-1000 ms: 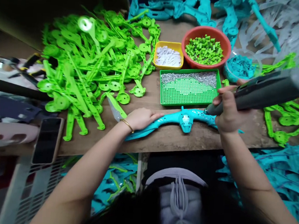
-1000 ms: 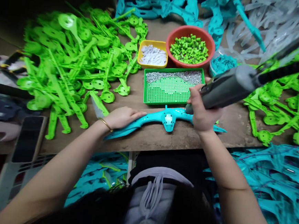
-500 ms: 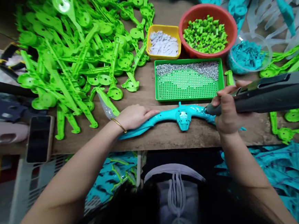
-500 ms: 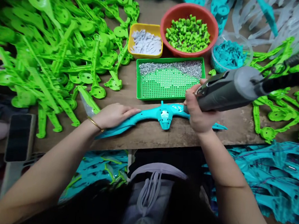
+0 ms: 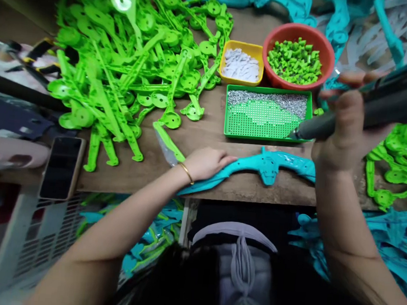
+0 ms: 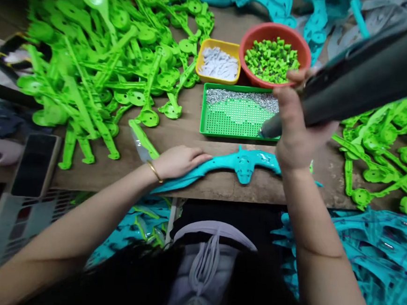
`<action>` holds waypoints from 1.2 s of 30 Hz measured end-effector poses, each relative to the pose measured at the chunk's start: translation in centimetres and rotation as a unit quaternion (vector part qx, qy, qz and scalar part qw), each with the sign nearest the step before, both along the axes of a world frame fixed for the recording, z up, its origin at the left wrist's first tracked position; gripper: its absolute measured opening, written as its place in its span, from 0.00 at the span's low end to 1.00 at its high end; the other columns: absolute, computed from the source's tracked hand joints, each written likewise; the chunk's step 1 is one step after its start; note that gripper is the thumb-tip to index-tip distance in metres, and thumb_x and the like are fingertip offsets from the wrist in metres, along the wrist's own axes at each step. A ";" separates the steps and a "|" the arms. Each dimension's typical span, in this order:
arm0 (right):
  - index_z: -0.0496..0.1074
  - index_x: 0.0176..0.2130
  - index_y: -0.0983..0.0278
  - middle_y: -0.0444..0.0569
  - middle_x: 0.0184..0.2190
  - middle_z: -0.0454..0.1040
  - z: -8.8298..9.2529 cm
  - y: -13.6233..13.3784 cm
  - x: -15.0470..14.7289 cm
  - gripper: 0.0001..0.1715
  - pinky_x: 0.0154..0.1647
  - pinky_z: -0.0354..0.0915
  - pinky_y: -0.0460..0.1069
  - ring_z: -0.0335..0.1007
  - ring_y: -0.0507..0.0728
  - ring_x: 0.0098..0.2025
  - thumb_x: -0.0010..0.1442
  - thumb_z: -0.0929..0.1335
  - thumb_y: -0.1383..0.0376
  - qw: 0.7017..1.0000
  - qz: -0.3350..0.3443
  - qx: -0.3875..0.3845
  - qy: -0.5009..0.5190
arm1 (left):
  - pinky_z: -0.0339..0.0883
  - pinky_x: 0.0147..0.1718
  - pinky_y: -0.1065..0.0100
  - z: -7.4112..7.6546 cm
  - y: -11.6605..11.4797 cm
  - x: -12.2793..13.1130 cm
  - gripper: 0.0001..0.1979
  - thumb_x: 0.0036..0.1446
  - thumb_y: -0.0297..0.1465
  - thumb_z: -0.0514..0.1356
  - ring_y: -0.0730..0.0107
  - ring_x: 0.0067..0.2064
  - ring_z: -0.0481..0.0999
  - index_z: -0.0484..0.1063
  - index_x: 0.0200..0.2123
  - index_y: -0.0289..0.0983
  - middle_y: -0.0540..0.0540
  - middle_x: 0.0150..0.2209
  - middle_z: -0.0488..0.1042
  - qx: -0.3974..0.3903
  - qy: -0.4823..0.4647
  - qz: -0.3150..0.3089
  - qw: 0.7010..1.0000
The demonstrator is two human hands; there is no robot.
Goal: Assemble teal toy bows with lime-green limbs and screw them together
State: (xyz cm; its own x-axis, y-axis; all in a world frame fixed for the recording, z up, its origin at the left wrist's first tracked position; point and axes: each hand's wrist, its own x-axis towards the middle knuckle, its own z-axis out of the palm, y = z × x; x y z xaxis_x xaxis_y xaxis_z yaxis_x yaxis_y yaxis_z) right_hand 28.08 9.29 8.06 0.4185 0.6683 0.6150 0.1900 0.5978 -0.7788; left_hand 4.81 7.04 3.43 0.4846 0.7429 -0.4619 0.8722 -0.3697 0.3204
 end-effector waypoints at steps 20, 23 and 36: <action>0.63 0.45 0.57 0.46 0.35 0.68 -8.0 9.5 -6.6 0.21 0.32 0.73 0.55 0.74 0.57 0.33 0.60 0.65 0.46 0.996 0.023 -0.075 -0.030 | 0.66 0.47 0.57 -3.0 0.3 -5.9 0.28 0.54 0.40 0.61 0.51 0.47 0.74 0.65 0.56 0.34 0.42 0.41 0.74 0.179 -0.095 0.437 0.876; 0.64 0.43 0.58 0.45 0.33 0.68 -7.8 9.2 -7.0 0.22 0.31 0.72 0.54 0.73 0.55 0.29 0.58 0.65 0.45 0.997 -0.008 -0.062 -0.039 | 0.68 0.42 0.61 -4.0 0.9 -6.1 0.28 0.51 0.38 0.62 0.60 0.40 0.75 0.66 0.54 0.33 0.46 0.36 0.72 0.158 -0.189 0.476 0.844; 0.64 0.39 0.56 0.40 0.29 0.72 -3.5 7.6 -7.8 0.18 0.19 0.64 0.48 0.63 0.48 0.19 0.54 0.71 0.51 0.998 0.010 0.027 0.048 | 0.74 0.34 0.62 -2.9 0.2 -5.6 0.24 0.44 0.31 0.67 0.67 0.28 0.79 0.61 0.44 0.38 0.51 0.29 0.77 -0.097 -0.589 0.549 0.585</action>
